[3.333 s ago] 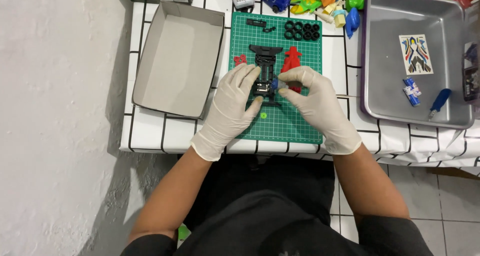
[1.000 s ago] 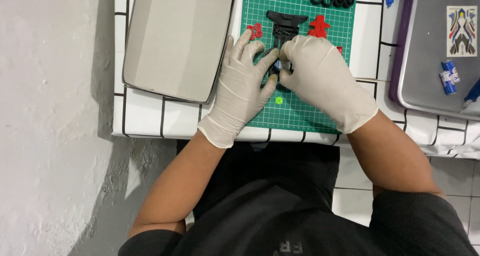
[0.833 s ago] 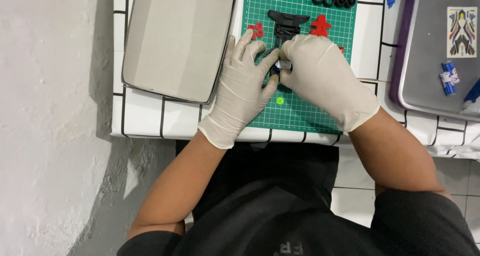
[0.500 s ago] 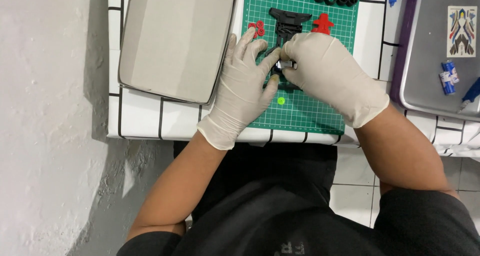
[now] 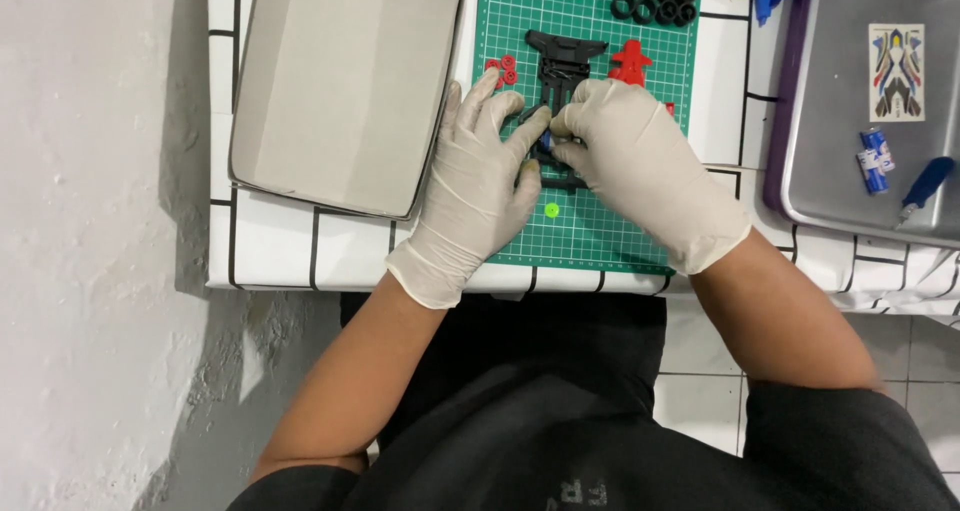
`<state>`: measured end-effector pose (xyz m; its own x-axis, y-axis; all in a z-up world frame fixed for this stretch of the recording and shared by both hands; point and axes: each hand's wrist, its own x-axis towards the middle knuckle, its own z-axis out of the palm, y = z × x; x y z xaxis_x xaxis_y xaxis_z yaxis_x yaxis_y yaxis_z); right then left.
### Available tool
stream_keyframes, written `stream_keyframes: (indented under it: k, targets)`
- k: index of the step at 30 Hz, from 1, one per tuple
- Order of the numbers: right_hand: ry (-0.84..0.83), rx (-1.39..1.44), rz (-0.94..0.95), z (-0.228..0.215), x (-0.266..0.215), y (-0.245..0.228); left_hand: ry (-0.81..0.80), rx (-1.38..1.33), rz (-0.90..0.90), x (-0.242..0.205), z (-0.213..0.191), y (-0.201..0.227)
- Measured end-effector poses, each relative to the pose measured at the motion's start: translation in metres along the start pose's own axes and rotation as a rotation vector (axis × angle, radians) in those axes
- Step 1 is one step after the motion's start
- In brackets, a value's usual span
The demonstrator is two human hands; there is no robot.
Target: The person assembles a toy car on a green cutting mat. They attach a small blue cylindrical part to the black chassis, then insert a green circular piece into the chassis. The person then attaches black wheels to the chassis and handles red body parts.
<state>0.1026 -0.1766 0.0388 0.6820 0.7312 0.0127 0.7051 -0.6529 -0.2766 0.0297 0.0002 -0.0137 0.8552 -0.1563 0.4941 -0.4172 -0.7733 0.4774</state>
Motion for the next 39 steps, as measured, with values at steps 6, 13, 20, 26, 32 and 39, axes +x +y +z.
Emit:
stream_keyframes:
  k: [6, 13, 20, 26, 32, 39]
  targets:
    - [-0.011, 0.159, 0.132, -0.037, -0.015, -0.021, -0.012, 0.068, -0.028, -0.004, 0.014, -0.006]
    - [0.276, 0.180, 0.015, -0.004, -0.045, 0.011, -0.006, 0.057, 0.011, -0.003, 0.003, 0.000]
    - [0.368, 0.018, -0.059, 0.029, -0.045, 0.026, 0.039, 0.040, 0.064, -0.003, 0.007, 0.001]
    - [0.415, -0.014, -0.084, 0.036, -0.045, 0.027, 0.044, 0.074, 0.046, -0.004, 0.011, 0.002]
    - [0.692, 0.119, -0.055, 0.028, -0.048, 0.037, 0.028, 0.080, 0.040, -0.001, 0.005, 0.008]
    - [0.956, 0.369, 0.150, 0.001, -0.062, 0.030, 0.032, 0.020, 0.011, -0.004, 0.004, 0.006]
